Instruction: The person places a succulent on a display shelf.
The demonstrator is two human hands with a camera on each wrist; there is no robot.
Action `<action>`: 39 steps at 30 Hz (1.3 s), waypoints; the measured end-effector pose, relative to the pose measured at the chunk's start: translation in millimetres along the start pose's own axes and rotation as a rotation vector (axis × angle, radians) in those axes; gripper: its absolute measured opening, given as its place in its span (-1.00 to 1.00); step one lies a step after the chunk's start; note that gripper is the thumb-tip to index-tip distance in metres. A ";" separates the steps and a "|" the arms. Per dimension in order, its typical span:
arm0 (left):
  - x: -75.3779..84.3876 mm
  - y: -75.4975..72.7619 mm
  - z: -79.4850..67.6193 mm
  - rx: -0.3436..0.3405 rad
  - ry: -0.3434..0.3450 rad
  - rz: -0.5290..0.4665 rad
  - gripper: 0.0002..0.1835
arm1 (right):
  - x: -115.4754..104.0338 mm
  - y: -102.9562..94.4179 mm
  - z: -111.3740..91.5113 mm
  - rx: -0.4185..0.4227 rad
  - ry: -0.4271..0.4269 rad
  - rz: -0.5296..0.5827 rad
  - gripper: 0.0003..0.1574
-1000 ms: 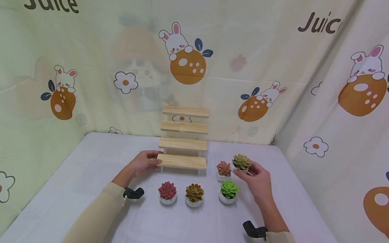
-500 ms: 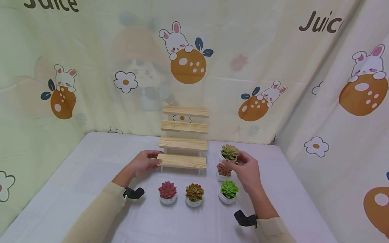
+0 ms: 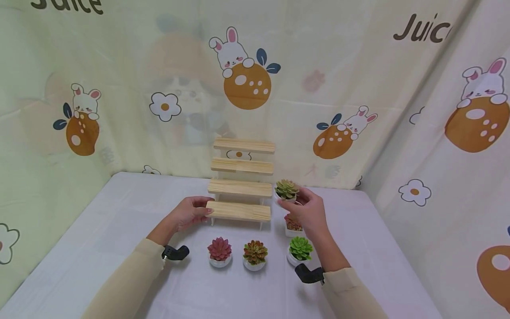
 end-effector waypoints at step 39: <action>-2.2 -1.9 2.2 -0.029 0.005 -0.018 -0.45 | -38.6 74.2 62.8 -0.049 -0.091 0.190 -0.28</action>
Point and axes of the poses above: each hand's wrist, its own z-axis towards the middle knuckle, its own y-axis out of the palm, x = y × z, the point moved 4 cm from there along z, towards the middle knuckle, and after that the axes turned 7 degrees about -y, right-handed, at the moved point
